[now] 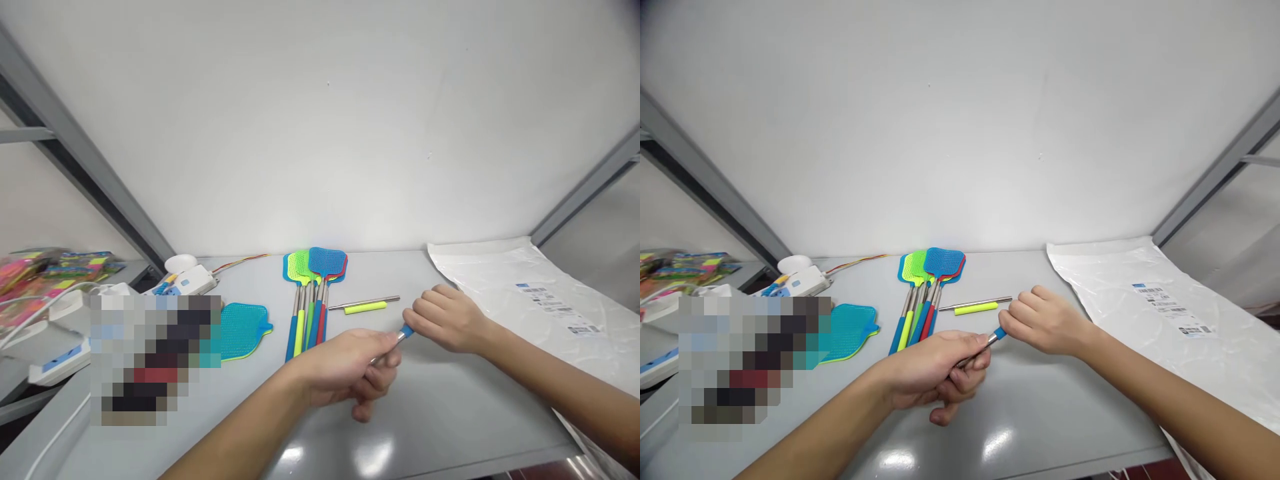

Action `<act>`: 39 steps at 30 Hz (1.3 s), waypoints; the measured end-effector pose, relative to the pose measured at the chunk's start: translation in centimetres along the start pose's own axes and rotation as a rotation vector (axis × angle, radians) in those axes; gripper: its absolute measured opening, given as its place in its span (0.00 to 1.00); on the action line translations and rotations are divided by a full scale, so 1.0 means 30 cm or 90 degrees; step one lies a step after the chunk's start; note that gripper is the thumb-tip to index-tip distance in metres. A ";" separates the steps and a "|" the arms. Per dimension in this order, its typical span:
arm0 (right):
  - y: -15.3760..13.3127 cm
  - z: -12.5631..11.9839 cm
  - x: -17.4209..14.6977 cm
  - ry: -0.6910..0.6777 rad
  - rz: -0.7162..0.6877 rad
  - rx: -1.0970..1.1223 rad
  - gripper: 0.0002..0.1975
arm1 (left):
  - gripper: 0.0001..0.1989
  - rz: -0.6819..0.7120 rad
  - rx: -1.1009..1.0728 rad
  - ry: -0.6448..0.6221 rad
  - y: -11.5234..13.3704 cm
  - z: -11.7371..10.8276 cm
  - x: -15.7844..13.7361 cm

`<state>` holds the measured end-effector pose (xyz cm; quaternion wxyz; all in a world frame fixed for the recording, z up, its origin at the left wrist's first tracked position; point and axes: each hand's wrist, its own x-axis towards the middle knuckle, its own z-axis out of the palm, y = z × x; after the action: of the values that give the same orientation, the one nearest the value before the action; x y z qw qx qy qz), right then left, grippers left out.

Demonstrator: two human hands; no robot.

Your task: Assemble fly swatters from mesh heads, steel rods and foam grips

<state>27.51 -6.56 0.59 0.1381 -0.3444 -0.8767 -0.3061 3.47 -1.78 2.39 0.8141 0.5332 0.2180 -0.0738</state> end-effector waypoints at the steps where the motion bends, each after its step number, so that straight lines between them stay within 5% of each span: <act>1: -0.019 -0.016 0.008 -0.040 0.006 0.005 0.09 | 0.18 0.032 0.134 0.088 0.002 0.010 -0.004; 5: -0.082 -0.096 0.040 -0.205 0.108 0.085 0.19 | 0.10 0.119 0.743 0.407 -0.014 0.070 0.007; 9: -0.060 -0.168 0.073 -0.389 0.288 0.364 0.17 | 0.11 0.162 1.054 0.452 -0.043 0.106 0.039; 11: -0.031 -0.185 0.087 -0.459 0.300 0.547 0.16 | 0.11 0.185 1.111 0.444 -0.049 0.097 0.044; 15: -0.021 -0.173 0.107 -0.464 0.265 0.626 0.15 | 0.08 0.184 1.071 0.388 -0.032 0.065 0.026; 22: 0.027 -0.125 -0.010 -0.330 0.286 0.300 0.08 | 0.14 0.083 0.845 0.412 0.038 -0.021 -0.116; 25: 0.086 -0.108 -0.102 -0.284 0.372 0.144 0.07 | 0.22 0.095 0.667 0.437 0.064 -0.091 -0.205; 27: 0.082 -0.095 -0.120 -0.260 0.352 0.116 0.07 | 0.22 0.135 0.625 0.477 0.075 -0.118 -0.234; 32: -0.037 -0.037 -0.033 -0.290 0.246 0.112 0.14 | 0.19 0.197 0.699 0.579 0.061 -0.114 -0.197; 36: -0.088 0.014 0.029 -0.332 0.305 0.143 0.21 | 0.17 0.200 0.782 0.691 0.012 -0.126 -0.157; 39: -0.114 0.033 0.056 -0.324 0.383 0.219 0.15 | 0.13 0.196 0.891 0.760 -0.020 -0.149 -0.148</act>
<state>23.90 -7.02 -0.91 0.0559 -0.6211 -0.7817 -0.0070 -1.94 1.51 2.32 0.0617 0.8750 0.4335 0.2065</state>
